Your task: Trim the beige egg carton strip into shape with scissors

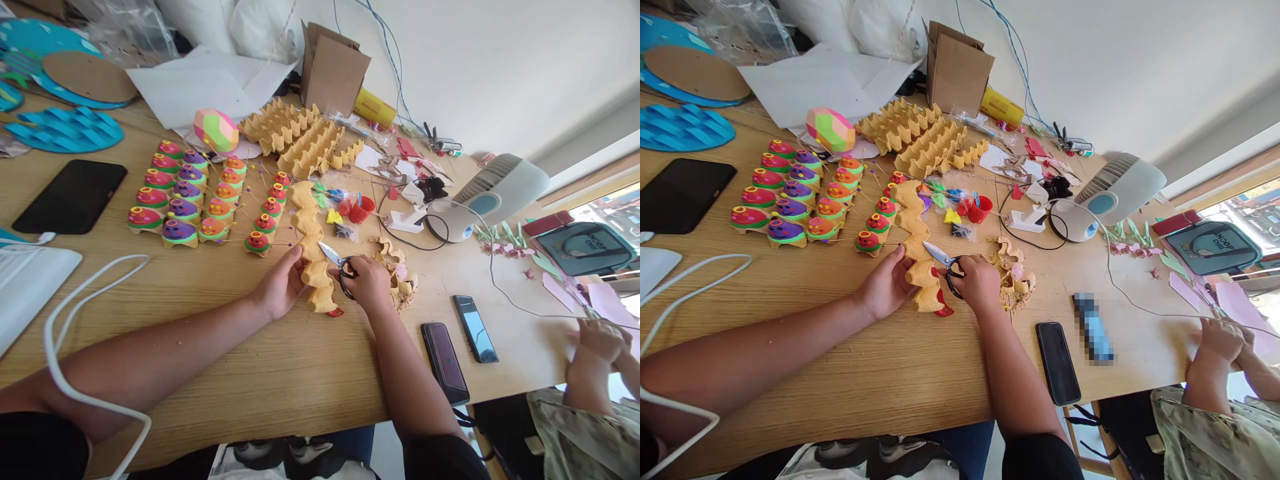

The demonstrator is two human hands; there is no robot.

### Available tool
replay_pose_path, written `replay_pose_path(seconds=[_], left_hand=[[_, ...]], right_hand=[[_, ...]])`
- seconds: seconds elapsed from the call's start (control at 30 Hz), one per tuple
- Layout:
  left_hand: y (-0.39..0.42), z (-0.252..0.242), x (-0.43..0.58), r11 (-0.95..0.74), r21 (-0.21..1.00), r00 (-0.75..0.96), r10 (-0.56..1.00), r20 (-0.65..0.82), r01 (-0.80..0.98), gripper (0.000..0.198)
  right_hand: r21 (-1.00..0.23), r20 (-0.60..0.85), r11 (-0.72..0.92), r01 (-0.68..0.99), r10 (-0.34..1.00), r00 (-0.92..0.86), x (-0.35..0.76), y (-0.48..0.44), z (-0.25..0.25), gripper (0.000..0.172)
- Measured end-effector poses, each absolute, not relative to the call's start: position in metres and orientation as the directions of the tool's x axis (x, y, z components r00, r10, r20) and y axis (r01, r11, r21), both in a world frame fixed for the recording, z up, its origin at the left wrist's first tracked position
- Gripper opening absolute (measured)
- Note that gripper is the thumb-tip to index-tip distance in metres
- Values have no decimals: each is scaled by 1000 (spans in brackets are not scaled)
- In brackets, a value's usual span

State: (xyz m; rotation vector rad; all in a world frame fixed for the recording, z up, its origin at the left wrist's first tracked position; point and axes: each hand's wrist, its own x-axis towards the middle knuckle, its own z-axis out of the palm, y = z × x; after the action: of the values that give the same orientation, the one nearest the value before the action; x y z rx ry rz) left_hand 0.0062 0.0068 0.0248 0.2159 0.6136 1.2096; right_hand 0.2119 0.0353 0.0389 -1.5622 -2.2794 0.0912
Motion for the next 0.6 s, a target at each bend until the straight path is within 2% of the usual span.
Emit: replay_pose_path(seconds=[0.33,0.6], left_hand=[[6,23,5,360,463,224,919,-324,-810,21],[4,18,6,354,545,245,933,-264,-760,29]], right_hand=[[-298,267,344,891,926,-268,212,37,34,47],[-374,284,237,897,950,-132,216,42,29,47]])
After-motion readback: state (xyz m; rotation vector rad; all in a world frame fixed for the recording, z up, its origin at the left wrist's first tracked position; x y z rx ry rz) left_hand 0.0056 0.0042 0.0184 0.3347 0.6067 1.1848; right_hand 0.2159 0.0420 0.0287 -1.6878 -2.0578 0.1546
